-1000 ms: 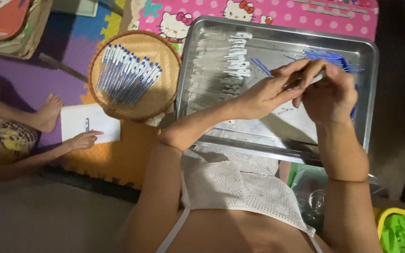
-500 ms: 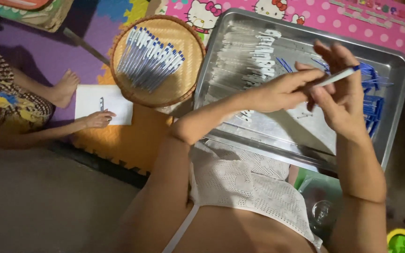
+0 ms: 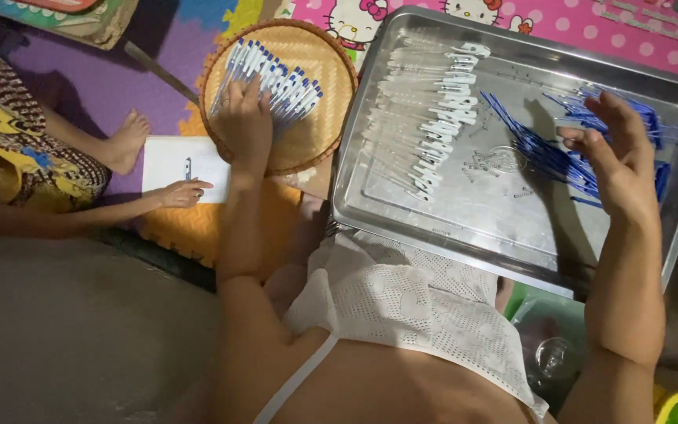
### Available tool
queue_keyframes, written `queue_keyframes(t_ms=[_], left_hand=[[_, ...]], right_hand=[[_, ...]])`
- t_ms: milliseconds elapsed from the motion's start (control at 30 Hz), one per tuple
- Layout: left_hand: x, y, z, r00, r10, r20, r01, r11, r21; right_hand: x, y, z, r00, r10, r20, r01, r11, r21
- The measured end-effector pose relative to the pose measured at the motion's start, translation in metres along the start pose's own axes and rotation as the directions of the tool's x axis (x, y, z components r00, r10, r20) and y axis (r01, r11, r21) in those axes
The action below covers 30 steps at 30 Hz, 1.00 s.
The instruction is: Assembling pens by joining barrels and ink refills or caps on a metal tray while sitting on the floor.
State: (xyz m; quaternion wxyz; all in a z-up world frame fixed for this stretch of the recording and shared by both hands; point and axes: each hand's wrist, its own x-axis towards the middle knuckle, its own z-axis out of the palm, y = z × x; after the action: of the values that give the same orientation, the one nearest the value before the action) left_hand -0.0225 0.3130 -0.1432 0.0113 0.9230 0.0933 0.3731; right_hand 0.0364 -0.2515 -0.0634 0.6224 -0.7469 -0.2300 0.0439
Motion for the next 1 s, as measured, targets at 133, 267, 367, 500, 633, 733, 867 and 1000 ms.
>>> queue_keyframes(t_ms=[133,267,367,500,633,733,867,1000], left_hand=[[-0.005,0.026,-0.053,0.993,0.027,0.117,-0.02,0.998,-0.064],[-0.067,0.052,-0.113,0.62,0.119,0.776,0.104,0.967,-0.231],[-0.09,0.073,-0.133,0.001,0.266,0.964,0.229,0.938,-0.259],[-0.081,0.083,-0.146,-0.247,0.637,0.73,0.248,0.77,-0.588],[-0.075,0.089,-0.14,-0.359,0.654,0.666,0.203,0.751,-0.628],[-0.094,0.094,-0.135,-0.305,0.726,0.616,0.144,0.674,-0.724],[-0.12,0.086,-0.13,-0.138,0.8,0.583,-0.037,0.584,-0.811],[-0.129,0.081,-0.128,-0.097,0.797,0.596,-0.154,0.58,-0.8]], right_hand=[[-0.002,0.001,-0.003,1.0,-0.015,-0.021,0.015,1.0,-0.024],[-0.003,0.002,-0.015,0.997,-0.033,-0.071,0.032,0.999,-0.015],[-0.007,0.013,-0.028,0.993,-0.047,-0.107,0.049,0.999,0.022],[-0.009,0.015,-0.036,0.991,-0.068,-0.119,0.07,0.997,0.014],[-0.007,0.013,-0.037,0.988,-0.084,-0.13,0.081,0.996,-0.033],[-0.009,0.017,-0.038,0.985,-0.094,-0.147,0.088,0.995,-0.047],[-0.007,0.017,-0.035,0.986,-0.027,-0.164,0.026,1.0,-0.006],[-0.006,0.015,-0.031,0.983,0.041,-0.182,-0.033,0.998,0.045]])
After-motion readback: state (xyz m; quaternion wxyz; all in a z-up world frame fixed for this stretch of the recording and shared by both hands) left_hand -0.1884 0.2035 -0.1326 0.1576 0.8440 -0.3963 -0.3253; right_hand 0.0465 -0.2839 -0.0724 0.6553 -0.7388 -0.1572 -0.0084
